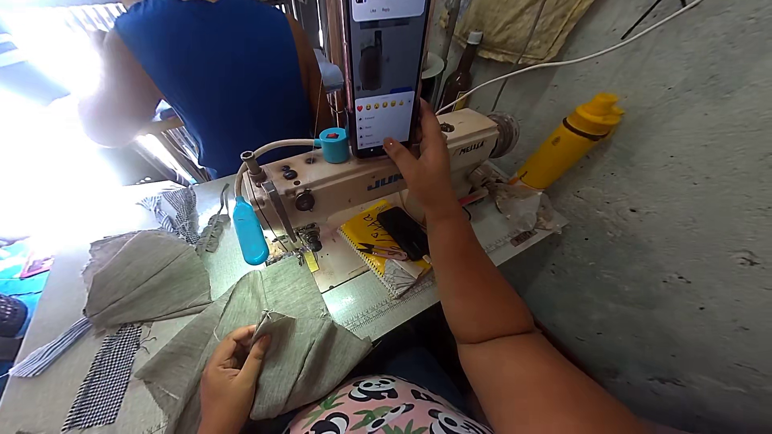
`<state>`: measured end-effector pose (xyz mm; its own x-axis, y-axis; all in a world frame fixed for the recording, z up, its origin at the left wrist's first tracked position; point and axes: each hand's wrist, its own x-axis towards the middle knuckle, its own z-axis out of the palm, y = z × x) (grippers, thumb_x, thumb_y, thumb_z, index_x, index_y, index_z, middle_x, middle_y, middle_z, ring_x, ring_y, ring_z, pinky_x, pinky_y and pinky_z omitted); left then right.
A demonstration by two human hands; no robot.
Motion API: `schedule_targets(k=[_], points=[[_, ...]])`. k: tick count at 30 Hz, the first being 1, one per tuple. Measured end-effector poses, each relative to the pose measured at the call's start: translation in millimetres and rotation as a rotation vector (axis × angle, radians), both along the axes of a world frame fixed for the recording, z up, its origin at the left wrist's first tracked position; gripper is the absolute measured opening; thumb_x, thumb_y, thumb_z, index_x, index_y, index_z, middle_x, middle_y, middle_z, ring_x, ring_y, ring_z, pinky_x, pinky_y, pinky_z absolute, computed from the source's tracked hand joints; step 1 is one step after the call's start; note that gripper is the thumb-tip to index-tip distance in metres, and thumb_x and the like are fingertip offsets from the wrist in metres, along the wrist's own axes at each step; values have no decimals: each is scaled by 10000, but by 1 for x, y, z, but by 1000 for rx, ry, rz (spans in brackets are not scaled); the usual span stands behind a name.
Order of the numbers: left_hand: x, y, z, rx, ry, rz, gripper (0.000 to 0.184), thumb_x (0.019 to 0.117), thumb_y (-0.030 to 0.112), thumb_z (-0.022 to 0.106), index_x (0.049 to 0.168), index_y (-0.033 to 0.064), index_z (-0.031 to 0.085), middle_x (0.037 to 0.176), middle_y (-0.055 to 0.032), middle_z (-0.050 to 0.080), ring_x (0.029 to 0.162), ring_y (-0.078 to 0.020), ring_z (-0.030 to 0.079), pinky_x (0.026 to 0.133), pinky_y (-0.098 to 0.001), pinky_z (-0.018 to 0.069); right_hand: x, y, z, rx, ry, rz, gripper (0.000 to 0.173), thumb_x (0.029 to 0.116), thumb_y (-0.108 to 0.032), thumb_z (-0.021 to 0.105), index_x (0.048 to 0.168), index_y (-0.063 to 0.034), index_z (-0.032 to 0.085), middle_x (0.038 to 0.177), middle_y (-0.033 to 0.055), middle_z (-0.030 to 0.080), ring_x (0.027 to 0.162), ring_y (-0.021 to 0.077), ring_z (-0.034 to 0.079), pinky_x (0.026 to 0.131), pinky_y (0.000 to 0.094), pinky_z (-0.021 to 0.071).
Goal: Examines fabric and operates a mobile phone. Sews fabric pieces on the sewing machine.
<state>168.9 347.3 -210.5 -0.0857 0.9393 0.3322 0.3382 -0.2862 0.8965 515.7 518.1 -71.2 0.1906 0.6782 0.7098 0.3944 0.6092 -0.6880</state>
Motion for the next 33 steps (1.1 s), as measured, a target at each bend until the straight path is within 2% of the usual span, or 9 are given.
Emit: schedule_targets(k=[6, 12, 15, 17, 19, 22, 24, 26, 33], points=[[0, 0, 1, 16, 14, 2, 203, 895, 145, 699, 1065, 37, 672, 889, 101, 686, 763, 82, 626, 714, -99, 537, -13, 4, 8, -38, 34, -127, 742, 934, -353, 690, 1535, -47, 380, 1297, 103, 661, 1163, 178, 650, 1014, 499, 501], [-1, 0, 1, 15, 19, -1, 217, 901, 162, 705, 1077, 40, 672, 908, 94, 691, 776, 76, 632, 720, -110, 545, -21, 7, 12, -72, 61, -221, 792, 909, -475, 709, 1518, -67, 410, 1278, 92, 672, 1159, 182, 652, 1012, 506, 494], [-1, 0, 0, 17, 11, -6, 206, 906, 167, 702, 1070, 46, 672, 898, 95, 687, 770, 71, 631, 717, -110, 544, -25, 8, 12, -83, 58, -288, 818, 899, -520, 705, 1515, -63, 418, 1287, 100, 666, 1190, 203, 628, 1068, 557, 413], [-1, 0, 0, 14, 5, -5, 193, 901, 147, 701, 1064, 47, 671, 892, 98, 685, 763, 70, 631, 710, -109, 544, -26, 9, 12, -88, 53, -314, 830, 894, -540, 704, 1514, -66, 423, 1275, 102, 672, 1192, 212, 627, 1078, 575, 394], [-1, 0, 0, 14, -2, -5, 194, 897, 132, 700, 1066, 42, 669, 892, 100, 689, 764, 71, 634, 713, -109, 546, -23, 8, 12, -92, 64, -259, 793, 916, -510, 684, 1518, -70, 415, 1274, 101, 670, 1182, 203, 630, 1055, 554, 419], [0, 1, 1, 15, -6, -9, 195, 899, 141, 701, 1069, 50, 670, 886, 111, 685, 757, 75, 630, 710, -105, 542, -12, 7, 10, -56, 122, -89, 623, 994, -335, 608, 1505, -26, 428, 1291, 118, 651, 1143, 158, 653, 979, 409, 540], [0, 1, -1, 15, -13, -10, 201, 900, 146, 703, 1074, 52, 667, 887, 115, 683, 758, 79, 627, 712, -103, 540, -8, 2, 12, -71, 162, -12, 551, 1017, -248, 555, 1492, 6, 442, 1303, 141, 638, 1150, 138, 642, 989, 341, 532], [-1, 1, -1, 13, -9, -11, 209, 901, 152, 705, 1080, 51, 667, 889, 110, 683, 759, 78, 628, 711, -105, 542, -5, -1, 14, -90, 189, 37, 509, 1033, -213, 524, 1479, 21, 453, 1319, 150, 626, 1181, 129, 628, 1024, 317, 513], [0, 0, 0, 11, -10, -3, 206, 899, 147, 707, 1078, 52, 672, 897, 105, 688, 761, 71, 633, 708, -107, 544, -4, -1, 16, -111, 219, 80, 468, 1051, -211, 490, 1451, 30, 482, 1301, 142, 635, 1165, 118, 633, 1024, 303, 515]])
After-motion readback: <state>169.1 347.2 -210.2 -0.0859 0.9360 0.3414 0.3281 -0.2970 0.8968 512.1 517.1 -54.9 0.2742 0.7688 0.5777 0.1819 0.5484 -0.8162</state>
